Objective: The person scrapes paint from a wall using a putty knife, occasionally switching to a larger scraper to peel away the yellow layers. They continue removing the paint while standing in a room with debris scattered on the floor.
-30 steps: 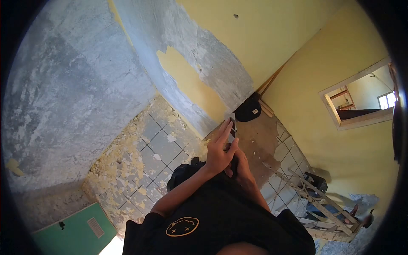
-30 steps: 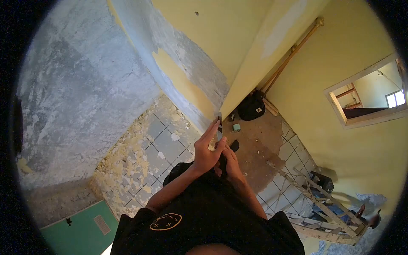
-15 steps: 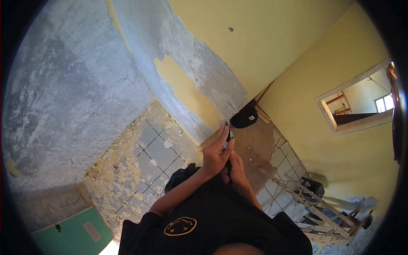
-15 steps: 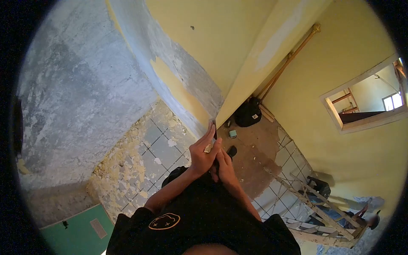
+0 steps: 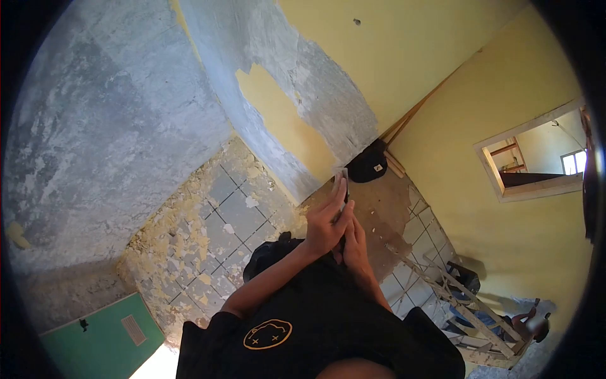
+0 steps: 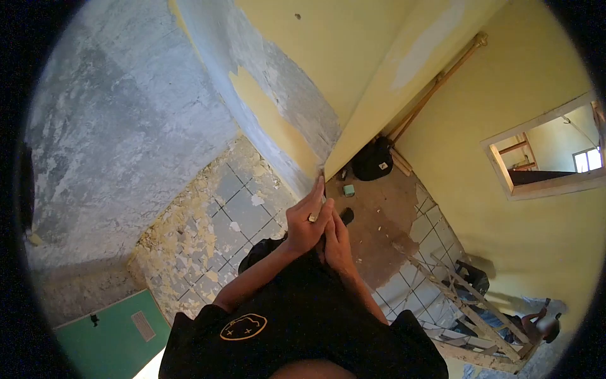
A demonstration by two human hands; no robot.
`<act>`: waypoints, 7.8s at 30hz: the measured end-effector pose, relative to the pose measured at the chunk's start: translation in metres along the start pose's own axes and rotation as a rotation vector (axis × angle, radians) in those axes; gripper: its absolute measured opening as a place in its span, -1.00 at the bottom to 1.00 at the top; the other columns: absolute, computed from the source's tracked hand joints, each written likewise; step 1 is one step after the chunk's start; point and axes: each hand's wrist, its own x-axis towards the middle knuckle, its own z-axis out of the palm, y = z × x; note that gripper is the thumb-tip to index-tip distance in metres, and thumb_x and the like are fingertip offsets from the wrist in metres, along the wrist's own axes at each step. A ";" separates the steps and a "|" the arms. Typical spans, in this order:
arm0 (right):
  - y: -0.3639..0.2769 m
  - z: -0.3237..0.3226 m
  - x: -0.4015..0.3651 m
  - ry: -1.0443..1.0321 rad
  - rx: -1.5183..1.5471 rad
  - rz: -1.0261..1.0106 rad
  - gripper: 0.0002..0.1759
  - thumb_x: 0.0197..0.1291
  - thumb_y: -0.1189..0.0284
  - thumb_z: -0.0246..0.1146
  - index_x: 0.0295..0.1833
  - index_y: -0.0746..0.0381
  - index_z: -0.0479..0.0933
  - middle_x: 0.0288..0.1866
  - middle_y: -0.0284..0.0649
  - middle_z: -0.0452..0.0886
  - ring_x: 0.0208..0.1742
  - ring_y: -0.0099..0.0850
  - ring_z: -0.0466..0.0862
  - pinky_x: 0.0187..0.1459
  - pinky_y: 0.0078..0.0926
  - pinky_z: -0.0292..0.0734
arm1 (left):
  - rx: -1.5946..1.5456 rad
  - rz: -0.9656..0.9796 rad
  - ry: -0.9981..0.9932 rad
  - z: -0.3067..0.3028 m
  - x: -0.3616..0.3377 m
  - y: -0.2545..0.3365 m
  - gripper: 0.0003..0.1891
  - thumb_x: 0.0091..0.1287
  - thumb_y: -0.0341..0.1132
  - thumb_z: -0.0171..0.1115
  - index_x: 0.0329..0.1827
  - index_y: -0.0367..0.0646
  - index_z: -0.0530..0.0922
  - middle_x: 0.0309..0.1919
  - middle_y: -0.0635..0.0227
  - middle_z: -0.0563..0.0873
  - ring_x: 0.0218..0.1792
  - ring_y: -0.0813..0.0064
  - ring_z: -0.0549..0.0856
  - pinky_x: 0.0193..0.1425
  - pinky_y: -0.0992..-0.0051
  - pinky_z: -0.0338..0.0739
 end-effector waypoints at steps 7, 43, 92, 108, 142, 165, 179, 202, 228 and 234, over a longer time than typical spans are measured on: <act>-0.009 -0.005 0.001 0.021 -0.035 0.014 -0.52 0.54 0.15 -0.14 0.23 0.32 0.38 -0.56 -0.38 0.44 -0.79 -0.65 0.28 -0.80 -0.66 0.12 | -0.016 0.035 0.015 0.003 0.007 0.002 -0.54 0.35 -0.43 0.21 0.28 -0.42 0.43 0.34 -0.14 0.41 0.34 0.09 0.45 0.24 0.37 0.50; -0.044 0.001 -0.004 0.005 -0.132 -0.003 -0.55 0.54 0.09 -0.19 -0.19 0.21 0.40 -0.70 -0.40 0.33 -0.84 -0.62 0.29 -0.84 -0.64 0.17 | -0.054 -0.016 0.042 0.007 0.015 0.014 -0.48 0.36 -0.34 0.23 0.36 -0.33 0.39 0.37 -0.08 0.38 0.31 0.17 0.50 0.22 0.39 0.49; -0.035 -0.002 0.004 0.057 -0.168 -0.076 -0.56 0.55 0.16 -0.15 0.10 0.30 0.44 -0.55 -0.41 0.41 -0.71 -0.69 0.29 -0.72 -0.67 0.16 | -0.066 0.062 0.064 0.010 0.027 0.009 -0.51 0.36 -0.41 0.18 0.34 -0.40 0.37 0.37 -0.16 0.35 0.37 0.09 0.40 0.29 0.37 0.44; -0.041 0.011 -0.007 0.103 -0.147 -0.023 -0.61 0.55 0.19 -0.13 0.01 0.28 0.45 -0.51 -0.44 0.41 -0.66 -0.72 0.29 -0.67 -0.68 0.16 | -0.087 0.084 0.020 0.004 0.023 0.005 -0.50 0.37 -0.39 0.17 0.36 -0.38 0.36 0.38 -0.13 0.34 0.40 0.10 0.36 0.32 0.37 0.41; -0.036 0.015 0.000 0.060 -0.098 -0.119 -0.61 0.55 0.16 -0.16 -0.02 0.25 0.41 -0.60 -0.44 0.34 -0.75 -0.69 0.25 -0.74 -0.67 0.14 | -0.165 -0.014 -0.003 -0.001 0.030 0.005 -0.50 0.35 -0.41 0.20 0.34 -0.38 0.38 0.41 -0.11 0.31 0.45 0.12 0.29 0.41 0.37 0.30; -0.038 0.018 0.018 0.022 -0.214 -0.120 -0.62 0.54 0.23 -0.10 0.02 0.33 0.43 -0.47 -0.41 0.44 -0.57 -0.69 0.37 -0.57 -0.65 0.26 | -0.086 0.044 0.091 -0.007 0.039 -0.003 -0.54 0.39 -0.45 0.13 0.33 -0.44 0.36 0.35 -0.20 0.36 0.38 0.07 0.39 0.33 0.39 0.39; -0.022 0.006 0.020 0.114 -0.184 -0.141 -0.63 0.54 0.21 -0.10 -0.01 0.30 0.44 -0.50 -0.43 0.42 -0.60 -0.68 0.34 -0.59 -0.65 0.25 | -0.061 0.105 0.004 0.004 0.033 0.001 -0.50 0.40 -0.44 0.13 0.37 -0.43 0.31 0.42 -0.17 0.25 0.44 0.03 0.28 0.36 0.37 0.36; -0.032 0.006 0.026 0.043 -0.188 0.001 -0.57 0.55 0.21 -0.12 0.08 0.36 0.47 -0.32 -0.31 0.54 -0.38 -0.60 0.49 -0.34 -0.61 0.41 | -0.029 -0.051 0.090 -0.005 0.030 0.015 -0.53 0.40 -0.39 0.16 0.33 -0.39 0.38 0.37 -0.14 0.36 0.38 0.07 0.39 0.29 0.36 0.45; -0.008 -0.008 0.010 0.097 -0.223 -0.050 -0.52 0.54 0.27 -0.10 0.32 0.43 0.36 0.15 -0.08 0.56 0.09 -0.41 0.55 0.13 -0.50 0.43 | -0.028 -0.090 0.019 0.004 0.008 0.008 -0.56 0.39 -0.41 0.16 0.27 -0.47 0.41 0.28 -0.23 0.43 0.26 0.08 0.54 0.17 0.37 0.54; -0.008 0.001 0.029 0.110 -0.236 -0.119 -0.53 0.53 0.28 -0.11 0.29 0.43 0.38 0.10 -0.07 0.58 0.05 -0.40 0.57 0.08 -0.48 0.45 | -0.040 -0.181 0.100 0.008 0.020 0.007 -0.58 0.38 -0.43 0.17 0.25 -0.49 0.43 0.20 -0.22 0.52 0.23 0.11 0.57 0.19 0.39 0.52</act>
